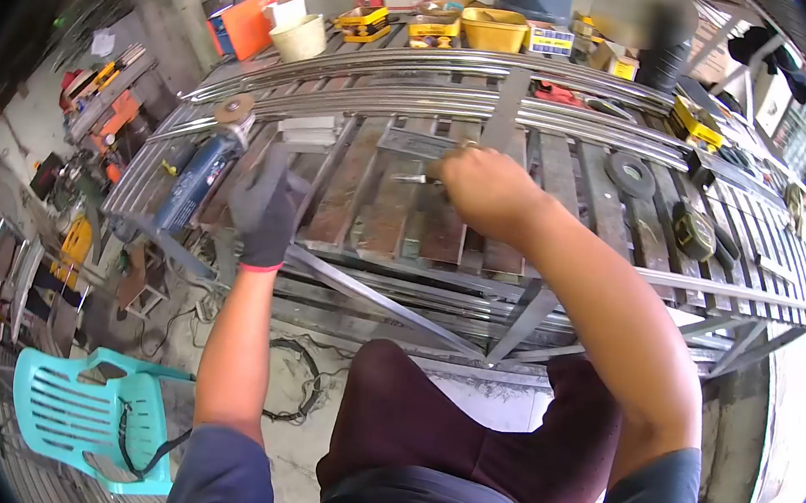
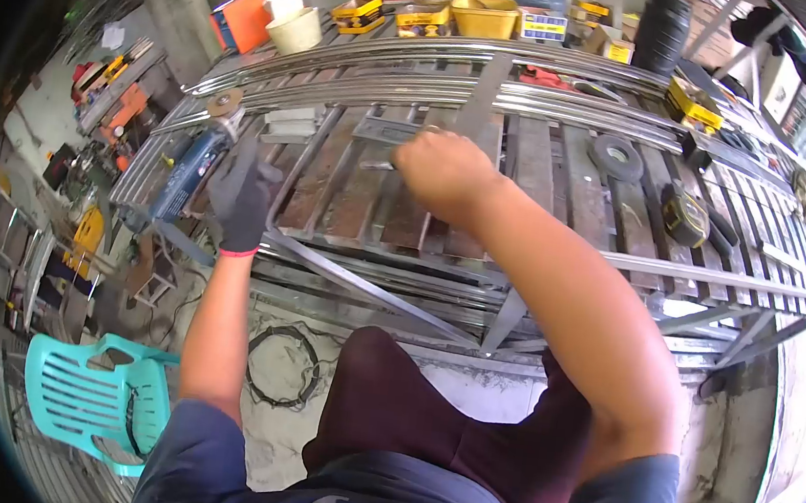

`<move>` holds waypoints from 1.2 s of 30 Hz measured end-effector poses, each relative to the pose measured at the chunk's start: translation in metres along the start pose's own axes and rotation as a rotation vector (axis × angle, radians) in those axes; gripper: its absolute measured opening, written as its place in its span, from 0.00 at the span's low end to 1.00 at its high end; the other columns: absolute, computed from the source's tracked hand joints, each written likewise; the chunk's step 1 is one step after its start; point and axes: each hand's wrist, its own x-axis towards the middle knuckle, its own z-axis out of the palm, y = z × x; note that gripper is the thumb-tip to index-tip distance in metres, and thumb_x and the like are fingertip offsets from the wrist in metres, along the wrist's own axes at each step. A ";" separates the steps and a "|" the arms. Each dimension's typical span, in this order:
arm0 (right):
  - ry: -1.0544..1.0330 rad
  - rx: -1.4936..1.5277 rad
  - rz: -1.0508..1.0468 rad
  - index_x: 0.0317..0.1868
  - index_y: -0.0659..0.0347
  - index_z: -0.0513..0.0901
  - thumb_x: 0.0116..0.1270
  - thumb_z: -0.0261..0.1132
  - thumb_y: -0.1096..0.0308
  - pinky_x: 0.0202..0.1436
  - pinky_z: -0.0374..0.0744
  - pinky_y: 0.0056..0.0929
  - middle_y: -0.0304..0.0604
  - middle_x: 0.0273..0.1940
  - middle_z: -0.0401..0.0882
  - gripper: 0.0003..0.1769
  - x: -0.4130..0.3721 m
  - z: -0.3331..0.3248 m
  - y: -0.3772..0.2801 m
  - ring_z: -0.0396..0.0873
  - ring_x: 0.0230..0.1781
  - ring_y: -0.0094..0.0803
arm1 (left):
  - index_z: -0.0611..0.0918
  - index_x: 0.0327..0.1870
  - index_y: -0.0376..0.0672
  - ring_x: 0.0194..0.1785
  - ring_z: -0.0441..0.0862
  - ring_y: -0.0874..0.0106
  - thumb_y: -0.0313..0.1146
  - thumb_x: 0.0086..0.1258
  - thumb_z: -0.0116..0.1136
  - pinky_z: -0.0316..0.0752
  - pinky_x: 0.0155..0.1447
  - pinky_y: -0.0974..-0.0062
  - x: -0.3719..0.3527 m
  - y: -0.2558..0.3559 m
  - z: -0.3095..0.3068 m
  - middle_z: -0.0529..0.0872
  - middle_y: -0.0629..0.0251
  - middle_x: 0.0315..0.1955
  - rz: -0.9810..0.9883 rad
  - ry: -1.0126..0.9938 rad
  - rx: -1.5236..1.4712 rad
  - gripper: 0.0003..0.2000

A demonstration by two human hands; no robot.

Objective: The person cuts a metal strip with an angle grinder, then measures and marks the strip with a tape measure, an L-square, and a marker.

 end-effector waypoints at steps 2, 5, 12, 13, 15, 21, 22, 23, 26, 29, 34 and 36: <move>0.040 0.013 0.022 0.51 0.61 0.95 0.73 0.70 0.74 0.70 0.90 0.53 0.55 0.48 0.97 0.11 0.003 0.003 -0.004 0.96 0.55 0.57 | 0.88 0.41 0.36 0.33 0.83 0.78 0.35 0.96 0.62 0.75 0.38 0.75 0.004 -0.015 -0.003 0.87 0.68 0.31 -0.127 -0.055 -0.235 0.17; -0.010 -0.038 0.050 0.48 0.62 0.96 0.74 0.70 0.71 0.72 0.89 0.56 0.56 0.51 0.98 0.09 -0.013 -0.016 -0.016 0.95 0.61 0.57 | 0.89 0.44 0.36 0.32 0.82 0.78 0.32 0.94 0.64 0.76 0.38 0.73 0.018 -0.037 -0.012 0.85 0.68 0.30 -0.262 -0.087 -0.431 0.12; 0.278 0.263 0.080 0.69 0.68 0.87 0.69 0.69 0.83 0.78 0.83 0.55 0.63 0.67 0.85 0.27 -0.109 -0.029 -0.018 0.84 0.71 0.62 | 0.91 0.48 0.39 0.28 0.80 0.78 0.35 0.90 0.69 0.72 0.33 0.75 0.035 -0.081 -0.012 0.89 0.64 0.29 -0.072 -0.134 -0.236 0.09; 0.278 0.371 0.142 0.70 0.67 0.86 0.70 0.68 0.83 0.77 0.83 0.54 0.62 0.66 0.85 0.27 -0.125 -0.037 -0.019 0.84 0.71 0.62 | 0.90 0.53 0.39 0.28 0.82 0.75 0.32 0.88 0.68 0.74 0.34 0.73 0.038 -0.091 -0.019 0.90 0.63 0.30 -0.074 -0.186 -0.208 0.06; 0.288 0.589 0.262 0.72 0.65 0.86 0.72 0.68 0.84 0.75 0.83 0.52 0.61 0.64 0.84 0.28 -0.159 -0.055 -0.022 0.84 0.69 0.61 | 0.87 0.67 0.40 0.31 0.86 0.68 0.23 0.84 0.64 0.79 0.37 0.68 0.054 -0.124 -0.035 0.91 0.58 0.33 -0.184 -0.240 -0.228 0.15; 0.659 0.768 0.434 0.68 0.69 0.87 0.84 0.69 0.82 0.60 0.82 0.32 0.42 0.54 0.83 0.16 -0.241 -0.050 -0.016 0.85 0.55 0.30 | 0.92 0.57 0.38 0.27 0.81 0.77 0.35 0.90 0.64 0.73 0.31 0.75 0.046 -0.085 -0.018 0.91 0.59 0.31 -0.120 -0.245 -0.061 0.11; 0.745 0.869 0.461 0.68 0.69 0.88 0.86 0.73 0.78 0.56 0.80 0.25 0.36 0.53 0.82 0.15 -0.251 -0.041 -0.013 0.81 0.52 0.20 | 0.92 0.56 0.37 0.26 0.80 0.78 0.38 0.92 0.65 0.71 0.30 0.75 0.044 -0.080 -0.018 0.92 0.60 0.31 -0.075 -0.261 0.007 0.12; 0.855 0.983 0.487 0.67 0.70 0.89 0.88 0.73 0.74 0.51 0.78 0.24 0.34 0.50 0.83 0.14 -0.258 -0.034 -0.014 0.79 0.48 0.18 | 0.93 0.55 0.37 0.25 0.79 0.80 0.40 0.93 0.65 0.70 0.30 0.76 0.043 -0.075 -0.018 0.92 0.61 0.32 -0.030 -0.275 0.074 0.14; 0.872 0.991 0.678 0.62 0.71 0.90 0.86 0.75 0.73 0.47 0.78 0.28 0.36 0.47 0.85 0.12 -0.274 -0.019 -0.004 0.78 0.43 0.22 | 0.88 0.72 0.38 0.37 0.87 0.75 0.31 0.91 0.61 0.79 0.41 0.71 0.052 -0.078 -0.028 0.95 0.58 0.43 0.007 -0.359 0.108 0.16; 0.901 0.835 0.661 0.60 0.71 0.91 0.85 0.75 0.73 0.48 0.79 0.32 0.39 0.45 0.85 0.11 -0.276 -0.015 -0.006 0.79 0.43 0.27 | 0.84 0.82 0.40 0.56 0.92 0.67 0.26 0.90 0.60 0.86 0.60 0.63 0.041 -0.056 -0.018 0.96 0.54 0.58 0.413 -0.408 0.311 0.22; 0.694 0.550 0.393 0.56 0.64 0.93 0.77 0.76 0.76 0.52 0.86 0.46 0.50 0.45 0.86 0.10 -0.269 -0.013 -0.034 0.86 0.47 0.51 | 0.82 0.83 0.40 0.79 0.85 0.50 0.35 0.91 0.64 0.78 0.82 0.53 -0.070 0.107 0.072 0.88 0.48 0.76 0.487 -0.506 0.241 0.24; 0.614 0.400 0.262 0.57 0.61 0.93 0.73 0.77 0.75 0.54 0.87 0.48 0.47 0.48 0.86 0.14 -0.261 -0.012 -0.053 0.86 0.49 0.50 | 0.82 0.83 0.39 0.72 0.88 0.43 0.42 0.92 0.65 0.83 0.74 0.50 -0.098 0.151 0.085 0.90 0.45 0.70 0.753 -0.797 0.458 0.26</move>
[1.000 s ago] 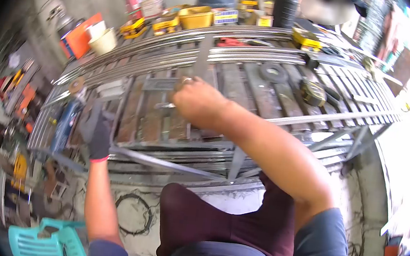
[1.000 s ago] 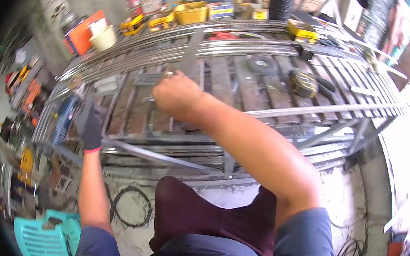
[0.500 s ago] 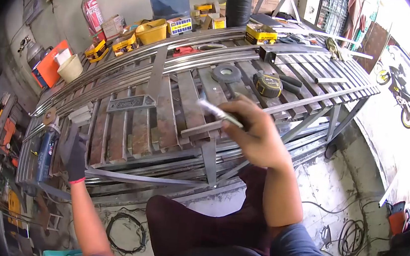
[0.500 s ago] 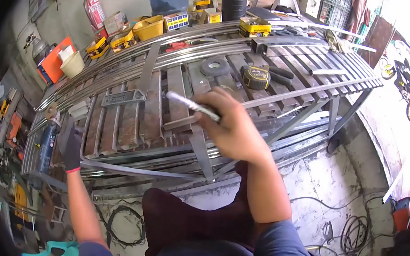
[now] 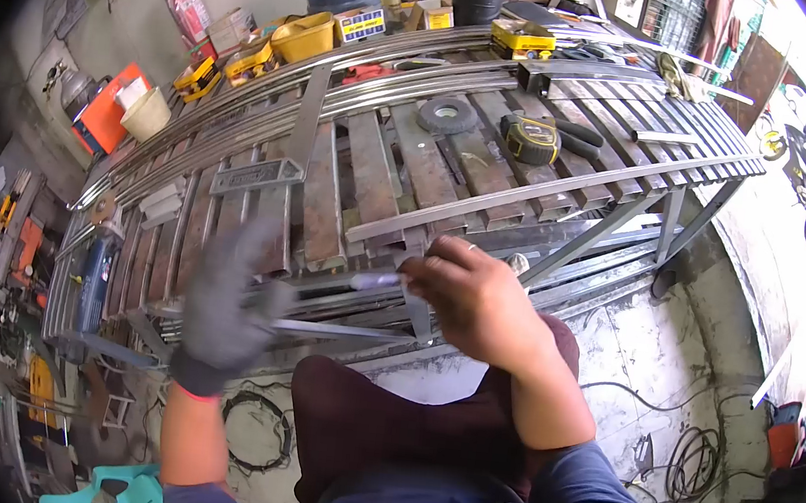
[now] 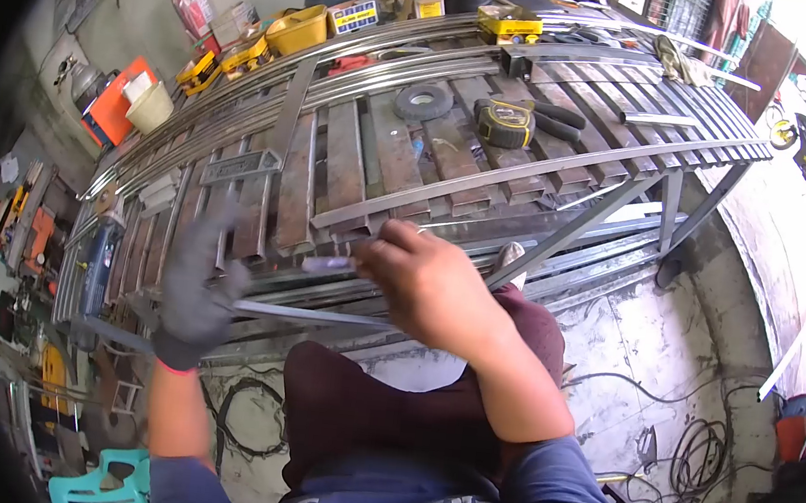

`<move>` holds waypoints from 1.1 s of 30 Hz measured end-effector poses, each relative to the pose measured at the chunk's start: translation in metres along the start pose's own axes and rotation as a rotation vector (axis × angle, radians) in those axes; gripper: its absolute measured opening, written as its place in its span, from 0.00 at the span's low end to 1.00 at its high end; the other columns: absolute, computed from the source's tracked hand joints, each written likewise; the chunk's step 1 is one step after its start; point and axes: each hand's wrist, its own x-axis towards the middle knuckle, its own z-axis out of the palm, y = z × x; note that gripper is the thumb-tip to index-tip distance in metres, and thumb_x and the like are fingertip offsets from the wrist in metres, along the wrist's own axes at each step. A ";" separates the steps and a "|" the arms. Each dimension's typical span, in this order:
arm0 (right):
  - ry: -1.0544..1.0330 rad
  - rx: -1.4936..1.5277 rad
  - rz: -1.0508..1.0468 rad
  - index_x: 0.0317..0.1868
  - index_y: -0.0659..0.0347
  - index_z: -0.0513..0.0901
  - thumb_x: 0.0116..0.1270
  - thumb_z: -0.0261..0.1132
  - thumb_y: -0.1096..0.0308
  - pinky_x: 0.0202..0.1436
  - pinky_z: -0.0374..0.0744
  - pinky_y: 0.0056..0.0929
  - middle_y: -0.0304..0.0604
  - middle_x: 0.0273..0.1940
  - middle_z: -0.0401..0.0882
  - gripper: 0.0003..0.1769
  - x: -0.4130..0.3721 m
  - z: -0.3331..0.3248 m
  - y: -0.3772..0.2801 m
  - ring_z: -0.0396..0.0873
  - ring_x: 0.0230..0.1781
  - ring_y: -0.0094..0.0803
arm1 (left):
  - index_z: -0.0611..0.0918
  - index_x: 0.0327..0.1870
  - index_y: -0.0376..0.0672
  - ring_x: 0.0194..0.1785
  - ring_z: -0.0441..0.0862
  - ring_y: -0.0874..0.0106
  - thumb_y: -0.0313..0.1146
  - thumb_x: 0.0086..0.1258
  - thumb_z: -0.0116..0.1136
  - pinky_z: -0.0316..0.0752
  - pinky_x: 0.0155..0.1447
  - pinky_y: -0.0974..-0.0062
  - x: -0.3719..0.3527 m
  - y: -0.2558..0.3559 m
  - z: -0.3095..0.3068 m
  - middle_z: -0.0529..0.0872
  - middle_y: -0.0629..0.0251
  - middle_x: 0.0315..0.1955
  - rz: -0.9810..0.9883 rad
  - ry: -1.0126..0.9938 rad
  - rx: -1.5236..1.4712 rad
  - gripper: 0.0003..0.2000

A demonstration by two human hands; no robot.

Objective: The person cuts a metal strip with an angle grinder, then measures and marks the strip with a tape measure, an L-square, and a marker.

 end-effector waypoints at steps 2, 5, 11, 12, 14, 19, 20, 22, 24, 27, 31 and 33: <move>0.022 -0.180 -0.149 0.59 0.56 0.93 0.66 0.78 0.72 0.51 0.85 0.44 0.40 0.48 0.83 0.21 0.003 0.006 -0.017 0.85 0.47 0.42 | 0.88 0.74 0.41 0.62 0.91 0.44 0.48 0.92 0.64 0.84 0.65 0.47 0.020 0.049 -0.001 0.93 0.48 0.58 -0.045 -0.209 -0.131 0.22; -0.047 -0.455 -0.240 0.62 0.56 0.93 0.69 0.71 0.65 0.57 0.83 0.40 0.40 0.55 0.83 0.22 -0.004 -0.006 -0.034 0.84 0.58 0.40 | 0.92 0.61 0.40 0.54 0.90 0.45 0.46 0.90 0.67 0.81 0.57 0.43 0.017 0.049 0.023 0.93 0.53 0.47 -0.212 -0.447 -0.421 0.17; -0.107 -0.263 -0.196 0.59 0.59 0.92 0.73 0.68 0.60 0.59 0.84 0.41 0.42 0.53 0.85 0.20 -0.013 -0.026 -0.032 0.86 0.58 0.40 | 0.87 0.45 0.45 0.43 0.82 0.49 0.35 0.80 0.72 0.77 0.57 0.52 0.014 0.087 0.030 0.84 0.56 0.37 0.111 -0.124 0.103 0.06; -0.166 -0.258 -0.129 0.59 0.59 0.92 0.72 0.70 0.60 0.58 0.85 0.42 0.43 0.51 0.85 0.20 -0.015 -0.035 -0.035 0.87 0.57 0.41 | 0.88 0.48 0.44 0.45 0.81 0.47 0.33 0.81 0.71 0.77 0.57 0.50 0.012 0.091 0.025 0.83 0.54 0.38 0.120 -0.134 0.162 0.05; -0.141 -0.220 -0.034 0.56 0.60 0.92 0.72 0.74 0.62 0.56 0.85 0.43 0.44 0.49 0.84 0.17 -0.021 -0.048 -0.034 0.87 0.54 0.44 | 0.89 0.51 0.43 0.47 0.81 0.46 0.32 0.83 0.70 0.76 0.57 0.48 0.007 0.087 0.023 0.83 0.53 0.39 0.108 -0.107 0.248 0.05; 0.297 0.123 -0.210 0.51 0.63 0.88 0.81 0.78 0.67 0.51 0.83 0.37 0.44 0.44 0.79 0.09 -0.006 -0.068 -0.018 0.85 0.46 0.42 | 0.92 0.53 0.42 0.48 0.84 0.47 0.34 0.87 0.71 0.77 0.56 0.49 0.005 0.072 0.043 0.88 0.52 0.41 -0.033 0.083 0.015 0.06; 0.339 0.313 -0.138 0.52 0.64 0.86 0.84 0.77 0.65 0.51 0.82 0.34 0.42 0.45 0.80 0.11 -0.010 -0.059 -0.012 0.84 0.45 0.37 | 0.93 0.54 0.41 0.47 0.85 0.49 0.34 0.86 0.73 0.77 0.53 0.50 0.011 0.076 0.047 0.90 0.52 0.43 -0.007 0.124 -0.003 0.07; 0.490 0.675 -0.011 0.57 0.66 0.83 0.89 0.75 0.62 0.51 0.81 0.29 0.41 0.46 0.83 0.15 -0.015 -0.029 -0.008 0.82 0.44 0.29 | 0.94 0.55 0.42 0.46 0.86 0.49 0.36 0.85 0.74 0.79 0.54 0.50 0.014 0.079 0.055 0.92 0.55 0.43 -0.021 0.155 -0.052 0.08; 0.612 0.824 0.055 0.60 0.67 0.82 0.90 0.75 0.59 0.49 0.82 0.26 0.41 0.48 0.86 0.18 -0.013 -0.008 -0.016 0.82 0.43 0.24 | 0.94 0.55 0.44 0.46 0.87 0.50 0.37 0.82 0.76 0.81 0.54 0.53 0.017 0.083 0.059 0.93 0.58 0.43 -0.035 0.196 -0.141 0.09; 0.644 0.799 0.079 0.61 0.68 0.81 0.90 0.74 0.58 0.46 0.83 0.24 0.41 0.47 0.87 0.20 -0.013 0.000 -0.017 0.83 0.39 0.22 | 0.92 0.61 0.49 0.49 0.88 0.48 0.38 0.78 0.79 0.80 0.56 0.49 0.017 0.085 0.064 0.92 0.59 0.44 -0.019 0.159 -0.129 0.15; 0.651 0.811 0.089 0.61 0.68 0.80 0.91 0.72 0.59 0.46 0.85 0.25 0.43 0.48 0.88 0.18 -0.014 0.006 -0.017 0.85 0.39 0.23 | 0.94 0.60 0.51 0.47 0.89 0.49 0.39 0.77 0.79 0.79 0.55 0.49 0.022 0.093 0.063 0.93 0.60 0.43 -0.027 0.199 -0.192 0.14; 0.664 0.872 0.108 0.61 0.67 0.80 0.92 0.72 0.60 0.45 0.86 0.25 0.44 0.48 0.89 0.17 -0.013 0.006 -0.017 0.86 0.39 0.23 | 0.94 0.61 0.50 0.45 0.90 0.50 0.37 0.76 0.78 0.79 0.54 0.50 0.029 0.096 0.056 0.94 0.59 0.41 -0.017 0.145 -0.185 0.15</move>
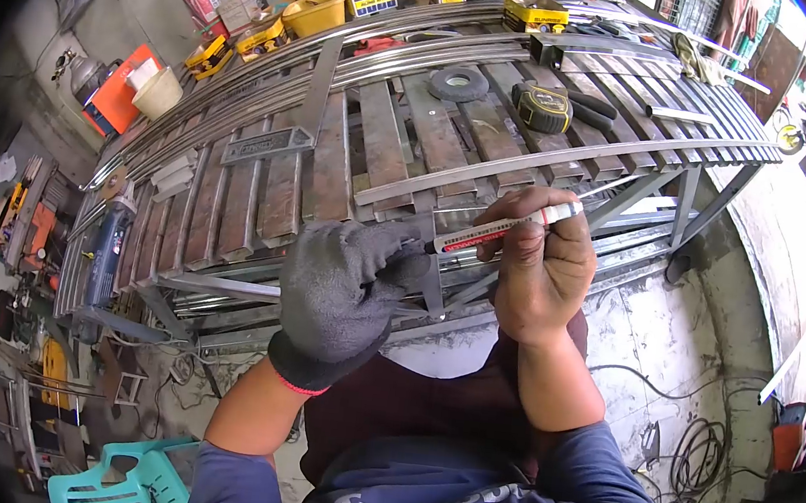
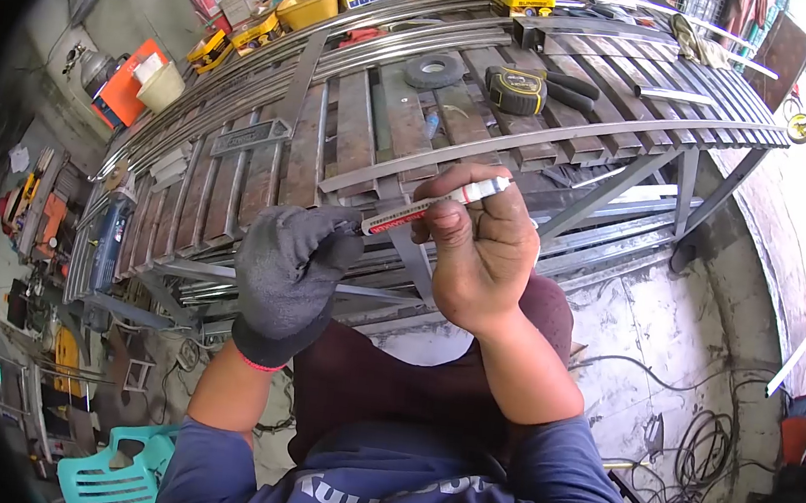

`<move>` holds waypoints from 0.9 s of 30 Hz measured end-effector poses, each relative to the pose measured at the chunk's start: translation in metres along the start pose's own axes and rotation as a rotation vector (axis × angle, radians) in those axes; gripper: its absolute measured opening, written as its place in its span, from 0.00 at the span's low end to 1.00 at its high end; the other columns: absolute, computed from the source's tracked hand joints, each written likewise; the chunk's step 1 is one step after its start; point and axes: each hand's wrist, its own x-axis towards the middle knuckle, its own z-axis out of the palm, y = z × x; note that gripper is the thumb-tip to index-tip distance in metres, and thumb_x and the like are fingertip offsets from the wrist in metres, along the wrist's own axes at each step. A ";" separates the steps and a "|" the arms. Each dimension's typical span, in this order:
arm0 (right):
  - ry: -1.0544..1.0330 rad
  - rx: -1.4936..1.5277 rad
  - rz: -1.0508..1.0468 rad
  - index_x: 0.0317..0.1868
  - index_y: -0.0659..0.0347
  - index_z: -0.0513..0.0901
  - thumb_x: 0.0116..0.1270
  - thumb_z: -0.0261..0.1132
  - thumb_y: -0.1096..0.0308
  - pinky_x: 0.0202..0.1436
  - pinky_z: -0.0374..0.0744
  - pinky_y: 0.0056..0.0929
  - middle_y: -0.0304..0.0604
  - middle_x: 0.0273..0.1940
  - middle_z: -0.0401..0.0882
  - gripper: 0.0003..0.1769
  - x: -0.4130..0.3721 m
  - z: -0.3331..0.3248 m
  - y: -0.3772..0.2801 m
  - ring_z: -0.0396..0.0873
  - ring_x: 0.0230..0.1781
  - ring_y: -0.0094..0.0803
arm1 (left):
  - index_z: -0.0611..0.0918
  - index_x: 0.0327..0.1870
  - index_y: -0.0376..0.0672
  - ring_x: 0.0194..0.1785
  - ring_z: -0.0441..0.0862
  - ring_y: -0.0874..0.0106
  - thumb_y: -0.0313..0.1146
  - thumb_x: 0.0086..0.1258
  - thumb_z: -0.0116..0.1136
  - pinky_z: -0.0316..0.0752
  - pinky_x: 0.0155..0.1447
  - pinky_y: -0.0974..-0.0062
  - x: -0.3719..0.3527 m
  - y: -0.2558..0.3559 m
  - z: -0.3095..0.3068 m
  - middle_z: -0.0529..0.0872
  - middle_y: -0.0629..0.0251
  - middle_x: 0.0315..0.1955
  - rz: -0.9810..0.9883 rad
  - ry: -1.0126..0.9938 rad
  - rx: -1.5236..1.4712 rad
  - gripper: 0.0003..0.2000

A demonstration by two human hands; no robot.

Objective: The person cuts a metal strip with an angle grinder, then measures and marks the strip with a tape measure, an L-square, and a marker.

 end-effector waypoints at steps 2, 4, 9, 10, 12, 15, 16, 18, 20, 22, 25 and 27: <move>-0.013 0.015 -0.004 0.61 0.67 0.80 0.92 0.72 0.62 0.45 0.86 0.26 0.45 0.49 0.89 0.16 0.000 -0.002 0.004 0.86 0.39 0.24 | 0.94 0.60 0.49 0.44 0.89 0.50 0.37 0.77 0.78 0.79 0.54 0.51 0.005 0.005 -0.003 0.93 0.59 0.39 -0.007 -0.044 0.008 0.14; -0.020 -0.014 0.003 0.62 0.67 0.80 0.92 0.72 0.61 0.45 0.85 0.26 0.45 0.48 0.89 0.16 -0.003 -0.004 0.005 0.86 0.38 0.24 | 0.95 0.57 0.49 0.44 0.86 0.52 0.38 0.79 0.79 0.80 0.54 0.53 0.007 0.009 -0.003 0.89 0.60 0.38 -0.028 -0.081 0.020 0.12; 0.041 0.153 0.088 0.60 0.66 0.81 0.91 0.73 0.62 0.42 0.85 0.27 0.43 0.45 0.88 0.16 -0.006 0.005 0.009 0.86 0.36 0.25 | 0.94 0.57 0.48 0.44 0.87 0.52 0.37 0.79 0.78 0.80 0.53 0.52 0.004 0.015 0.001 0.90 0.59 0.39 -0.001 -0.082 0.165 0.11; 0.058 0.194 0.109 0.60 0.66 0.81 0.91 0.73 0.62 0.42 0.85 0.27 0.43 0.45 0.88 0.15 -0.006 0.006 0.011 0.86 0.35 0.26 | 0.94 0.57 0.48 0.43 0.87 0.52 0.36 0.79 0.78 0.80 0.53 0.53 0.004 0.013 0.005 0.90 0.59 0.39 0.016 -0.088 0.190 0.11; 0.089 0.187 0.142 0.60 0.67 0.82 0.90 0.74 0.63 0.40 0.85 0.27 0.43 0.44 0.88 0.15 -0.006 0.005 0.013 0.86 0.35 0.26 | 0.94 0.56 0.47 0.42 0.86 0.52 0.34 0.79 0.77 0.79 0.53 0.52 0.003 0.006 0.016 0.90 0.59 0.39 0.081 0.025 0.159 0.09; 0.096 0.169 0.141 0.69 0.67 0.80 0.90 0.74 0.67 0.40 0.85 0.27 0.44 0.43 0.90 0.18 -0.004 0.002 0.024 0.88 0.36 0.26 | 0.94 0.56 0.46 0.41 0.86 0.52 0.31 0.79 0.77 0.80 0.56 0.50 0.000 0.001 0.021 0.90 0.60 0.39 0.078 0.118 0.109 0.10; 0.094 0.126 0.131 0.71 0.67 0.79 0.90 0.74 0.68 0.40 0.86 0.28 0.44 0.43 0.91 0.20 -0.003 0.002 0.022 0.88 0.36 0.27 | 0.94 0.57 0.46 0.41 0.87 0.53 0.31 0.78 0.77 0.80 0.57 0.50 -0.001 -0.001 0.020 0.90 0.60 0.39 0.060 0.137 0.091 0.10; 0.050 -0.052 0.064 0.77 0.66 0.78 0.87 0.73 0.73 0.40 0.86 0.30 0.45 0.43 0.92 0.24 -0.001 0.003 0.017 0.89 0.36 0.29 | 0.93 0.58 0.45 0.42 0.87 0.54 0.31 0.78 0.78 0.81 0.62 0.48 -0.003 -0.002 0.012 0.90 0.61 0.39 -0.075 0.025 0.126 0.11; -0.006 -0.321 -0.064 0.82 0.64 0.77 0.82 0.73 0.79 0.40 0.87 0.32 0.47 0.43 0.93 0.31 -0.001 0.005 0.019 0.90 0.35 0.33 | 0.92 0.59 0.44 0.42 0.88 0.55 0.32 0.77 0.79 0.81 0.67 0.46 -0.003 -0.006 0.013 0.90 0.62 0.40 -0.034 0.012 0.157 0.13; -0.198 -0.756 -0.213 0.82 0.62 0.78 0.75 0.75 0.82 0.40 0.88 0.35 0.49 0.44 0.94 0.37 0.003 -0.002 0.019 0.92 0.35 0.39 | 0.91 0.60 0.43 0.42 0.89 0.56 0.34 0.77 0.79 0.81 0.73 0.44 -0.003 -0.017 0.022 0.91 0.63 0.41 0.179 0.095 0.187 0.15; -0.246 -0.947 -0.280 0.76 0.56 0.84 0.68 0.76 0.82 0.44 0.91 0.46 0.51 0.47 0.96 0.36 0.009 -0.008 0.033 0.95 0.41 0.51 | 0.91 0.65 0.43 0.48 0.90 0.56 0.38 0.73 0.82 0.78 0.80 0.41 0.006 -0.023 0.015 0.92 0.62 0.48 0.270 -0.141 0.242 0.22; -0.286 -0.974 -0.227 0.66 0.58 0.88 0.67 0.75 0.82 0.45 0.91 0.48 0.50 0.47 0.96 0.27 0.012 -0.014 0.034 0.96 0.44 0.53 | 0.89 0.71 0.44 0.55 0.88 0.54 0.42 0.71 0.83 0.74 0.85 0.41 0.010 -0.037 0.008 0.90 0.60 0.54 0.234 -0.130 0.213 0.29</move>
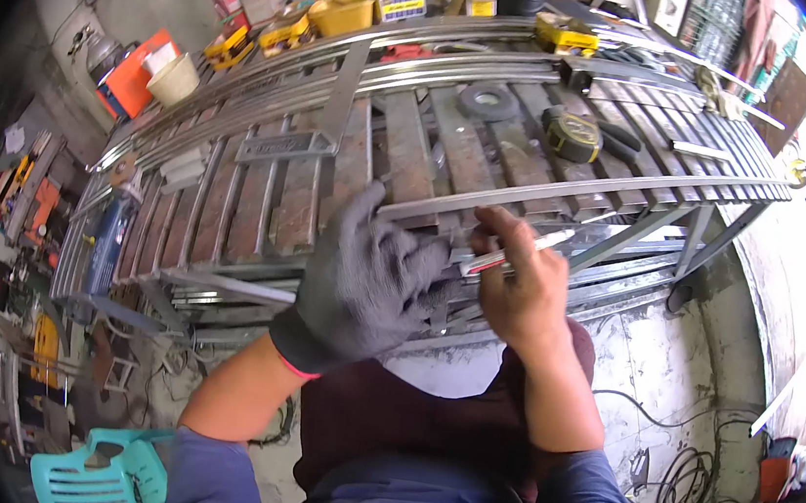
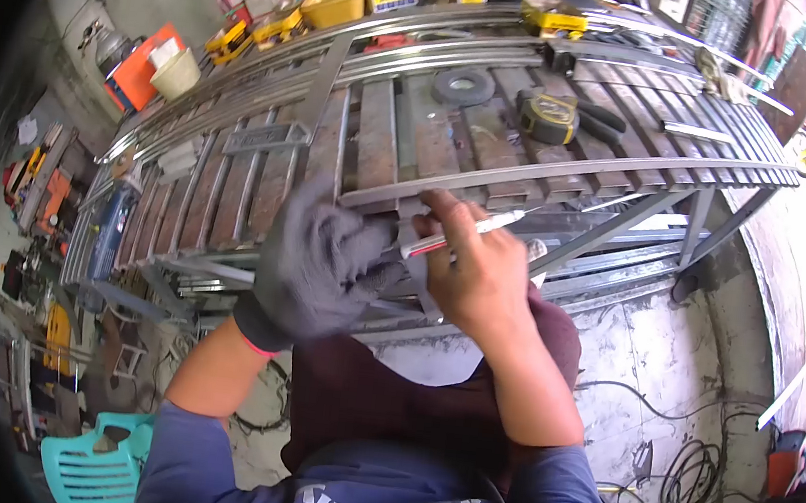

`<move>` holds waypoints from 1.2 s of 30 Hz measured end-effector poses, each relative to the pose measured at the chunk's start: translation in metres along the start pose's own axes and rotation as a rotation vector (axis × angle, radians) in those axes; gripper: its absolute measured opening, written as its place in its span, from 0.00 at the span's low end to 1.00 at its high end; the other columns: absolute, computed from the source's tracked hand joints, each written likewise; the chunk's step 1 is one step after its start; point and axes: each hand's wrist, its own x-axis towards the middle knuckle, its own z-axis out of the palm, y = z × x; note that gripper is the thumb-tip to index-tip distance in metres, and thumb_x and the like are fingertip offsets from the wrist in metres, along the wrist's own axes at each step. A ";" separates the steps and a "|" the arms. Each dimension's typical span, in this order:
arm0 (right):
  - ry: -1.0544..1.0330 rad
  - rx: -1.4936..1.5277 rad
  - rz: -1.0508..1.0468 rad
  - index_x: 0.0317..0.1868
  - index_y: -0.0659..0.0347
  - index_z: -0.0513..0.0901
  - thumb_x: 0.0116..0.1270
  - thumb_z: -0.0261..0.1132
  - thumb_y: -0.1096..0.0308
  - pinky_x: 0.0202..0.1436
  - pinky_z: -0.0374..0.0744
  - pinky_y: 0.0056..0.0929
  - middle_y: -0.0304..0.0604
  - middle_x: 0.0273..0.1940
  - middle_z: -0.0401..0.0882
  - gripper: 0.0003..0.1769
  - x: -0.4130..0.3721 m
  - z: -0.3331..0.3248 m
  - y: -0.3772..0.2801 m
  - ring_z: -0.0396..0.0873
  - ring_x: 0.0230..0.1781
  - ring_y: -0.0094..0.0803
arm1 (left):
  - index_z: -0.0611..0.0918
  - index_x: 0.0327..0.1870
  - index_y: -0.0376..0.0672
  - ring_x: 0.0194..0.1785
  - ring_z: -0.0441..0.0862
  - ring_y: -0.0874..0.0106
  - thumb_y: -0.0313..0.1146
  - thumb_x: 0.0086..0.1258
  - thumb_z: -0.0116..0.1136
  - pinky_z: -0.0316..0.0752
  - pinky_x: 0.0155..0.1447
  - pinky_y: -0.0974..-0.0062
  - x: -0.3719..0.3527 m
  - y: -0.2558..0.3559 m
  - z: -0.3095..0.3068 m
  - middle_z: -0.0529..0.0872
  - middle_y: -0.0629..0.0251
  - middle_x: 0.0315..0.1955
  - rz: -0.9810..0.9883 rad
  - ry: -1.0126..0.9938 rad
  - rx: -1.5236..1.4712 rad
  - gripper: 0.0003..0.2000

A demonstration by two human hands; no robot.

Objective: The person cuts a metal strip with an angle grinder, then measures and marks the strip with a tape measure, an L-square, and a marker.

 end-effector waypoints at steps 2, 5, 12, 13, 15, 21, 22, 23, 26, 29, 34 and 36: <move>0.001 -0.039 0.069 0.56 0.61 0.87 0.68 0.74 0.82 0.48 0.89 0.49 0.50 0.45 0.95 0.17 -0.001 -0.007 0.005 0.94 0.45 0.56 | 0.86 0.79 0.45 0.68 0.81 0.51 0.48 0.68 0.84 0.70 0.85 0.41 -0.004 -0.006 -0.009 0.86 0.56 0.63 -0.084 0.020 0.017 0.38; 0.114 -0.141 0.042 0.51 0.62 0.85 0.73 0.75 0.79 0.52 0.85 0.52 0.51 0.43 0.90 0.10 0.010 -0.013 0.017 0.90 0.46 0.59 | 0.84 0.82 0.46 0.69 0.78 0.50 0.50 0.68 0.83 0.70 0.81 0.43 -0.018 -0.039 -0.012 0.85 0.54 0.63 -0.353 -0.012 0.051 0.41; 0.062 -0.314 -0.014 0.50 0.63 0.85 0.72 0.79 0.75 0.62 0.79 0.56 0.53 0.49 0.89 0.12 0.015 -0.008 0.040 0.85 0.53 0.61 | 0.92 0.41 0.42 0.38 0.87 0.52 0.39 0.73 0.81 0.77 0.45 0.50 0.001 -0.072 0.018 0.87 0.54 0.30 -0.334 -0.063 -0.203 0.11; 0.077 -0.328 -0.020 0.50 0.63 0.85 0.71 0.79 0.75 0.61 0.80 0.56 0.53 0.50 0.89 0.12 0.015 -0.007 0.041 0.85 0.53 0.60 | 0.92 0.39 0.42 0.38 0.87 0.51 0.38 0.74 0.81 0.77 0.45 0.50 0.001 -0.073 0.019 0.87 0.53 0.30 -0.340 -0.088 -0.182 0.10; 0.070 -0.344 -0.044 0.50 0.63 0.86 0.71 0.79 0.76 0.62 0.80 0.56 0.53 0.51 0.90 0.12 0.017 -0.005 0.042 0.85 0.54 0.60 | 0.91 0.35 0.41 0.36 0.87 0.50 0.37 0.75 0.80 0.77 0.43 0.50 -0.005 -0.085 0.035 0.87 0.52 0.30 -0.246 0.036 -0.271 0.11; 0.002 -0.399 -0.047 0.50 0.63 0.85 0.69 0.74 0.78 0.74 0.77 0.58 0.51 0.62 0.91 0.12 0.022 -0.003 0.043 0.85 0.67 0.61 | 0.91 0.37 0.42 0.38 0.88 0.49 0.34 0.80 0.74 0.79 0.43 0.49 -0.014 -0.093 0.035 0.87 0.52 0.32 -0.140 0.158 -0.220 0.09; -0.004 -0.389 -0.043 0.51 0.62 0.84 0.69 0.74 0.78 0.75 0.76 0.58 0.51 0.63 0.92 0.12 0.022 -0.003 0.044 0.85 0.68 0.60 | 0.91 0.38 0.42 0.38 0.88 0.49 0.34 0.80 0.73 0.80 0.43 0.49 -0.017 -0.100 0.038 0.87 0.52 0.33 -0.094 0.130 -0.178 0.08; -0.006 -0.382 -0.038 0.51 0.62 0.84 0.69 0.74 0.78 0.76 0.76 0.58 0.51 0.64 0.92 0.12 0.024 -0.005 0.045 0.85 0.69 0.60 | 0.91 0.38 0.42 0.38 0.88 0.49 0.34 0.81 0.72 0.80 0.44 0.49 -0.016 -0.106 0.038 0.87 0.53 0.34 -0.044 0.102 -0.137 0.08; -0.022 -0.343 -0.011 0.60 0.60 0.89 0.73 0.74 0.77 0.78 0.74 0.56 0.49 0.63 0.94 0.17 0.026 -0.006 0.041 0.87 0.71 0.54 | 0.90 0.40 0.42 0.40 0.88 0.49 0.33 0.82 0.70 0.81 0.45 0.49 -0.015 -0.124 0.030 0.88 0.55 0.35 -0.043 -0.032 -0.245 0.08; -0.091 -0.277 0.077 0.76 0.56 0.89 0.77 0.74 0.75 0.82 0.71 0.56 0.48 0.55 0.97 0.28 0.023 -0.002 0.036 0.87 0.76 0.48 | 0.90 0.40 0.42 0.40 0.88 0.51 0.32 0.81 0.71 0.81 0.44 0.52 -0.018 -0.142 0.018 0.87 0.55 0.34 0.147 -0.033 -0.013 0.06; -0.133 -0.316 -0.028 0.78 0.59 0.86 0.74 0.74 0.75 0.83 0.70 0.58 0.45 0.54 0.98 0.32 0.024 -0.001 0.035 0.85 0.79 0.48 | 0.90 0.37 0.42 0.38 0.85 0.54 0.33 0.81 0.73 0.79 0.43 0.57 -0.023 -0.112 0.012 0.84 0.56 0.31 -0.183 0.087 -0.026 0.09; -0.149 -0.322 -0.010 0.78 0.60 0.86 0.74 0.75 0.74 0.83 0.70 0.59 0.46 0.50 0.97 0.32 0.026 -0.002 0.030 0.86 0.78 0.49 | 0.91 0.38 0.40 0.36 0.83 0.55 0.34 0.82 0.74 0.77 0.42 0.57 -0.027 -0.114 0.019 0.82 0.56 0.30 -0.433 0.067 -0.210 0.10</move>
